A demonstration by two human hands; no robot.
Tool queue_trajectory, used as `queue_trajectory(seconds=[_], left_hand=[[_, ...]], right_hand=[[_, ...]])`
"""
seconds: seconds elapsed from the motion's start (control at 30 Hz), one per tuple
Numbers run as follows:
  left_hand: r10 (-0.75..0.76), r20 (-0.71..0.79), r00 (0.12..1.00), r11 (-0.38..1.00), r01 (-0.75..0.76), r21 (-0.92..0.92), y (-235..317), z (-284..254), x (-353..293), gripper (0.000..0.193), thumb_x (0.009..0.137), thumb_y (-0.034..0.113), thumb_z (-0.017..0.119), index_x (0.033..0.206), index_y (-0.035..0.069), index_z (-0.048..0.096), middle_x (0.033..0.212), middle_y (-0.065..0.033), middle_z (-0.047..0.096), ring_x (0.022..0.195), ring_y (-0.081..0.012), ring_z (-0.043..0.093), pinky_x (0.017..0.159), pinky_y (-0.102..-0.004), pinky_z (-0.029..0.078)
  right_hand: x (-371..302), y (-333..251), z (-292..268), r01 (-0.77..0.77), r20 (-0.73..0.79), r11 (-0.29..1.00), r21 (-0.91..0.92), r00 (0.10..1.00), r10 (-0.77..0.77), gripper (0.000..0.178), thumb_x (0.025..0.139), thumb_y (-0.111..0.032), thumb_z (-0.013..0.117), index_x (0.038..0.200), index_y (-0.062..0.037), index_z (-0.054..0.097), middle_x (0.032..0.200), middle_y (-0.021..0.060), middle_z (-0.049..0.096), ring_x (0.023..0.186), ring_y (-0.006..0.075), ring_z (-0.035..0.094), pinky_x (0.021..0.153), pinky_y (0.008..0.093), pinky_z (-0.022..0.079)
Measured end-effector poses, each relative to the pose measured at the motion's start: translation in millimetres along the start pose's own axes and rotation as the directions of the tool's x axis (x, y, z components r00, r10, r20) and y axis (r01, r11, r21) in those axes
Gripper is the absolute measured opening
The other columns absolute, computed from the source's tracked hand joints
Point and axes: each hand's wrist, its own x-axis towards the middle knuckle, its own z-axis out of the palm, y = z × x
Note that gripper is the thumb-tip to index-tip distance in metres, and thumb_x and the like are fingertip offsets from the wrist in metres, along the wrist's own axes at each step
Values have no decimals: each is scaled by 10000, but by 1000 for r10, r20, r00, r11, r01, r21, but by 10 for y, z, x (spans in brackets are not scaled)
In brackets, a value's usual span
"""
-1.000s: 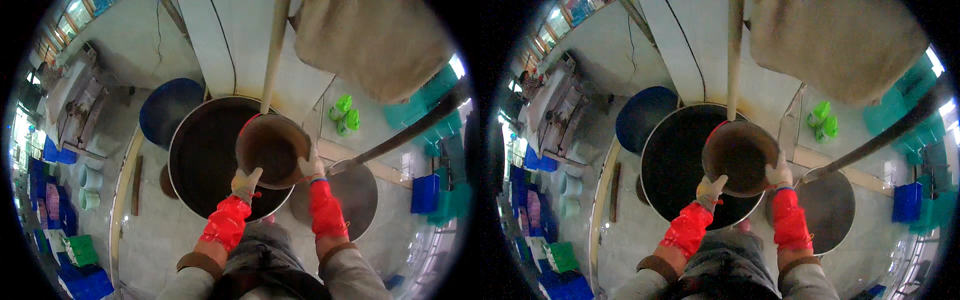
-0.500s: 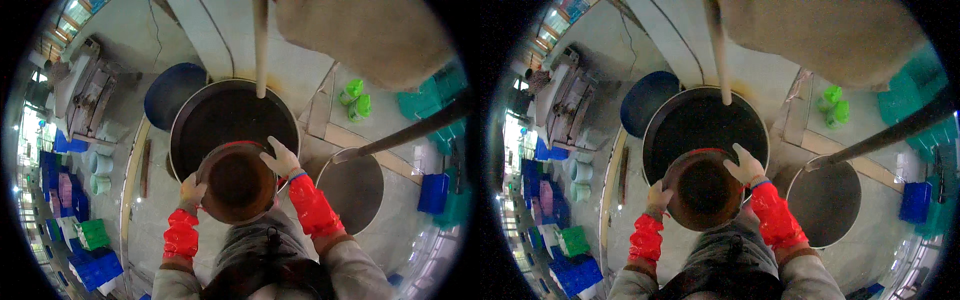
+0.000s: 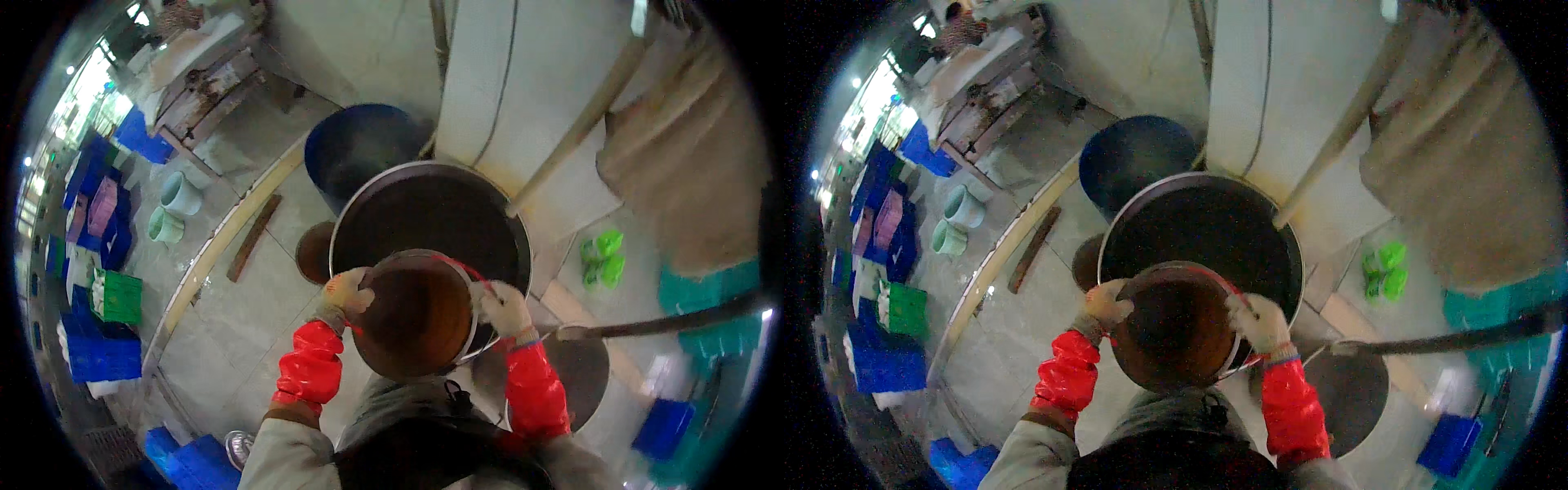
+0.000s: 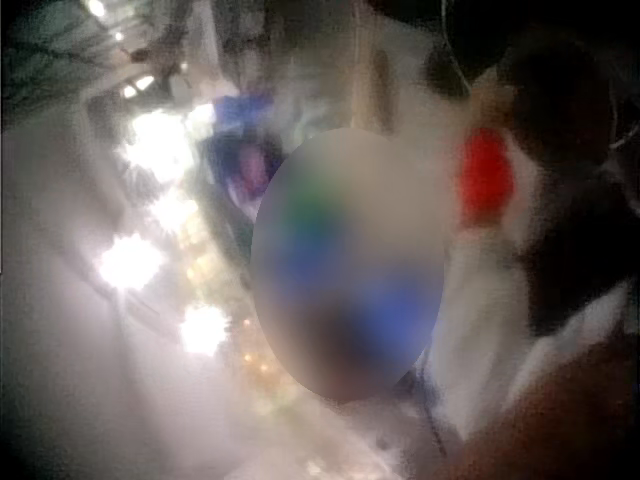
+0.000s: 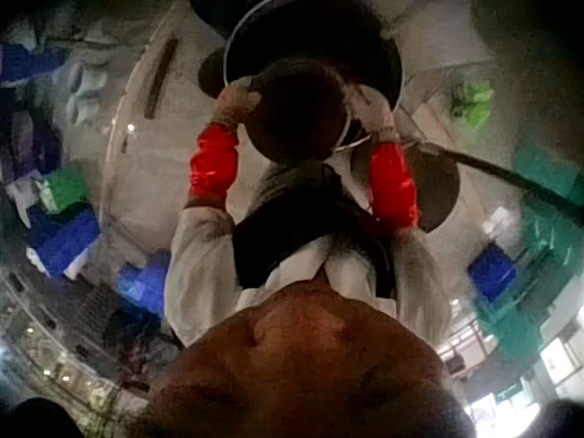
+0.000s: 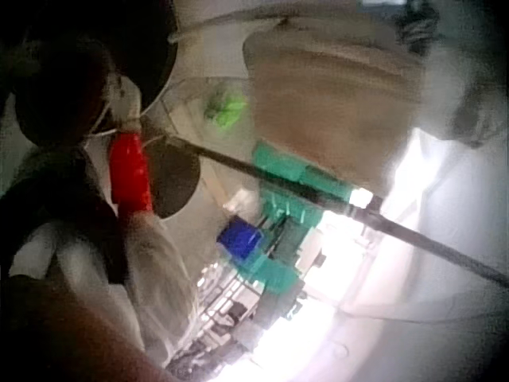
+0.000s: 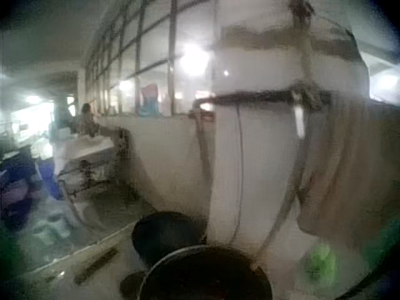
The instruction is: The person scoops a dark substance from a large metal vat using a sieve and then rinses the sieve in an adjacent vat containing clear water.
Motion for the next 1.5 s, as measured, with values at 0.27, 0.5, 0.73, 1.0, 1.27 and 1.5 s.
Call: queue_trajectory(seconds=[0.27, 0.5, 0.73, 1.0, 1.27, 1.5], left_hand=[[-144, -164, 976, 504, -70, -861, -373, 243, -139, 515, 979, 388, 583, 1343, 23, 592, 1124, -103, 706, 956, -233, 669, 865, -345, 528], [-259, 245, 934, -404, 125, -906, -672, 642, -108, 567, 1017, 427, 527, 1446, 56, 499, 1327, -85, 629, 1155, -220, 596, 1012, -350, 450], [-266, 169, 949, -474, 24, -880, -542, 882, 1, 564, 1022, 446, 509, 1457, 86, 494, 1389, -61, 592, 1242, -214, 546, 1068, -350, 397], [-326, -154, 933, 628, 92, -773, 209, 266, -164, 599, 931, 372, 641, 1391, 2, 540, 1267, -133, 656, 1190, -236, 595, 1054, -332, 415], [-239, -336, 911, 928, 113, -355, -259, 464, -75, 758, 845, 337, 706, 1458, -17, 437, 1412, -204, 552, 1322, -317, 517, 1111, -392, 383], [-447, -155, 881, 870, 388, -304, -527, 1289, 419, 895, 801, 429, 749, 1495, -3, 386, 1442, -235, 519, 1366, -357, 476, 1113, -417, 388]], right_hand=[[-544, -1806, 753, -130, 488, 983, 132, 872, 49, 452, 1031, -225, 500, 1437, -29, 485, 736, 24, 623, 585, 76, 514, 537, 247, 435], [-936, -2506, 261, 58, 523, 989, 139, 844, -123, 466, 1014, -144, 451, 1459, -6, 457, 687, 38, 609, 565, 86, 515, 503, 242, 405], [-587, -2002, 64, 163, 181, 985, 51, 969, -170, 556, 1002, -195, 476, 1518, -15, 378, 633, 77, 598, 508, 123, 525, 431, 254, 395], [355, -234, 528, -441, 198, 812, 382, 898, 394, 453, 949, -393, 650, 1243, -68, 537, 615, 48, 524, 453, 170, 482, 420, 340, 393], [707, 665, 991, -488, 72, 724, 488, 849, 523, 391, 952, -493, 622, 1015, -115, 545, 530, 52, 476, 383, 207, 432, 366, 363, 329], [986, 1195, 801, -578, 58, 683, 446, 780, 623, 469, 965, -423, 634, 1171, -9, 559, 546, 61, 510, 391, 195, 451, 369, 369, 343]])
